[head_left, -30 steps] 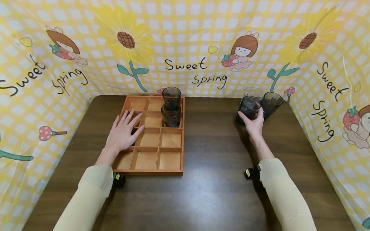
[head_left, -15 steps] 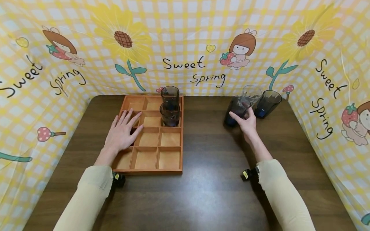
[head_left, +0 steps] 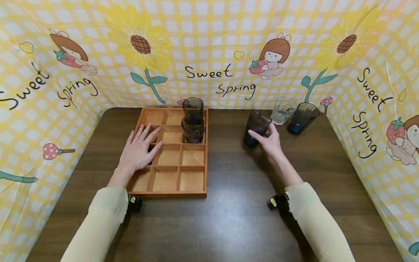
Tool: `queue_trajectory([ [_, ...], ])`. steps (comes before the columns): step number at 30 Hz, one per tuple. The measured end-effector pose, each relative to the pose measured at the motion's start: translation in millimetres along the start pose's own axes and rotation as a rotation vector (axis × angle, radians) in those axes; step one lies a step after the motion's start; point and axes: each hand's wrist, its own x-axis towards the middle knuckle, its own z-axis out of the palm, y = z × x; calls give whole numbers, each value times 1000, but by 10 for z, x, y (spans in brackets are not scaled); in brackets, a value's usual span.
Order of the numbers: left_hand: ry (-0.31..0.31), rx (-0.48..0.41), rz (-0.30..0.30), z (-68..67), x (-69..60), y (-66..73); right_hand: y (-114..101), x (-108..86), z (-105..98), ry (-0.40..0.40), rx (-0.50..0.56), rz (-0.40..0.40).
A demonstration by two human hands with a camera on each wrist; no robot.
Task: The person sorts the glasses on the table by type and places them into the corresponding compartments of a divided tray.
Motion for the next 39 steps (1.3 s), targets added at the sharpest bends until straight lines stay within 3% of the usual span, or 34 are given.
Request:
queue_trajectory([
  [10, 3, -1, -1, 0, -3, 2, -66, -117, 217, -51, -33, 29],
  [17, 3, -6, 0, -8, -1, 8, -78, -218, 426, -111, -27, -28],
  [26, -2, -4, -3, 9, -3, -5, -50, -331, 679, -188, -19, -21],
  [39, 6, -6, 0, 16, 1, -10, -199, -485, 994, -288, 9, -88],
])
